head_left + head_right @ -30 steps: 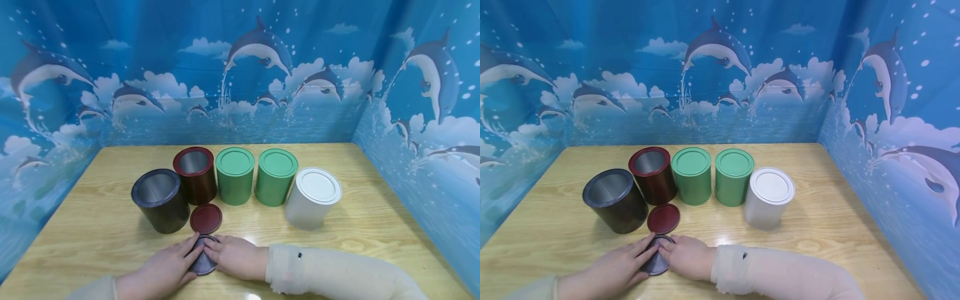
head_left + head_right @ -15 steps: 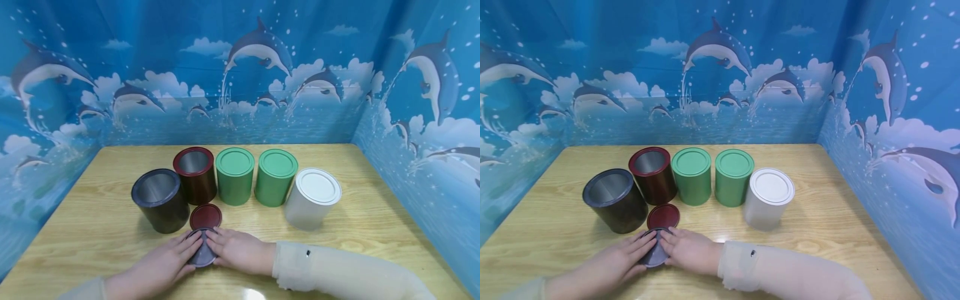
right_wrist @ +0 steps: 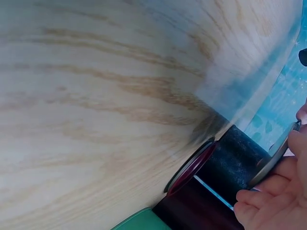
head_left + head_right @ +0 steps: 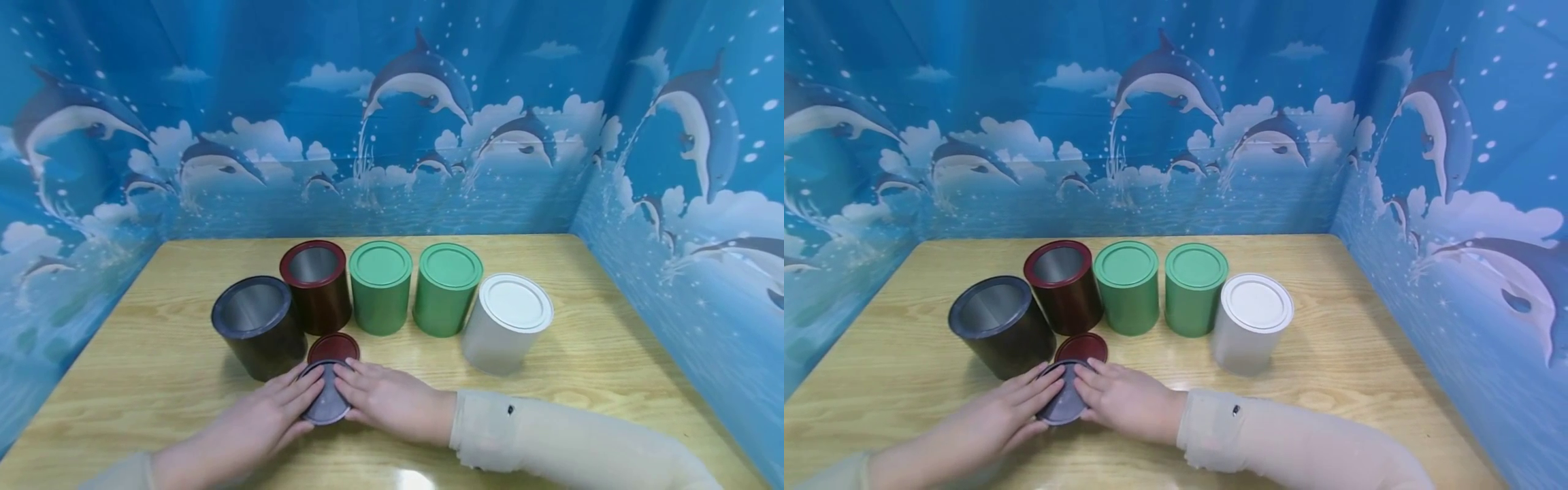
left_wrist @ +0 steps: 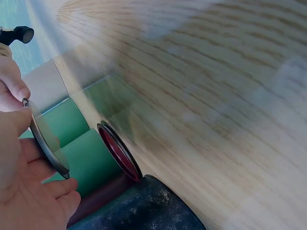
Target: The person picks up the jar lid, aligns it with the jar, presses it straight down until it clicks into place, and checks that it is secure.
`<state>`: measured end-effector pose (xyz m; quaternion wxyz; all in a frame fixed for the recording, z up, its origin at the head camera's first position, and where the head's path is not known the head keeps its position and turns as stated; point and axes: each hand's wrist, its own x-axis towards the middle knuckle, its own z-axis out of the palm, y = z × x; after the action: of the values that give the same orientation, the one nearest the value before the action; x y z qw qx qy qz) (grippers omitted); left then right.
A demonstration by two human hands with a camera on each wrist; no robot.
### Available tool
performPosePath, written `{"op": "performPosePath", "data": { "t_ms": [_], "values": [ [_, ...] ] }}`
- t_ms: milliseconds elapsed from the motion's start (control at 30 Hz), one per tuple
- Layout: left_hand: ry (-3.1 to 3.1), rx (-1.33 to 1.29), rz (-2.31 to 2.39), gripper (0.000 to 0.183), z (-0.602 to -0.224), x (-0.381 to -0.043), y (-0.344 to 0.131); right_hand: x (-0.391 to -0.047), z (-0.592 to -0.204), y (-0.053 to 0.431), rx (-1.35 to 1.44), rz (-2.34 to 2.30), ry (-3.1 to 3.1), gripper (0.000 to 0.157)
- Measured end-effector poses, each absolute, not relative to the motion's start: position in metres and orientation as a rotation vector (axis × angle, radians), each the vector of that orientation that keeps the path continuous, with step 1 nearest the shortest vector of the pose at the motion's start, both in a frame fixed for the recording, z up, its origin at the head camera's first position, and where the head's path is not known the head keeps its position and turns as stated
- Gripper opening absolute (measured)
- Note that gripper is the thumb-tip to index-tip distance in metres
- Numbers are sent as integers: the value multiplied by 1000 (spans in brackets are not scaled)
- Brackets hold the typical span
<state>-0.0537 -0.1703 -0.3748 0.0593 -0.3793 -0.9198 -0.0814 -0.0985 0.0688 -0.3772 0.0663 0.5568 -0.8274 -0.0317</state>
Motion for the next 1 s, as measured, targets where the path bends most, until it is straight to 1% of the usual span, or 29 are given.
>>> {"op": "performPosePath", "data": {
  "t_ms": [1000],
  "values": [
    [-2583,-1122,-236,53,-329,-49,-182,-106,-324,64,1725,19,-2428,51]
  ]
}}
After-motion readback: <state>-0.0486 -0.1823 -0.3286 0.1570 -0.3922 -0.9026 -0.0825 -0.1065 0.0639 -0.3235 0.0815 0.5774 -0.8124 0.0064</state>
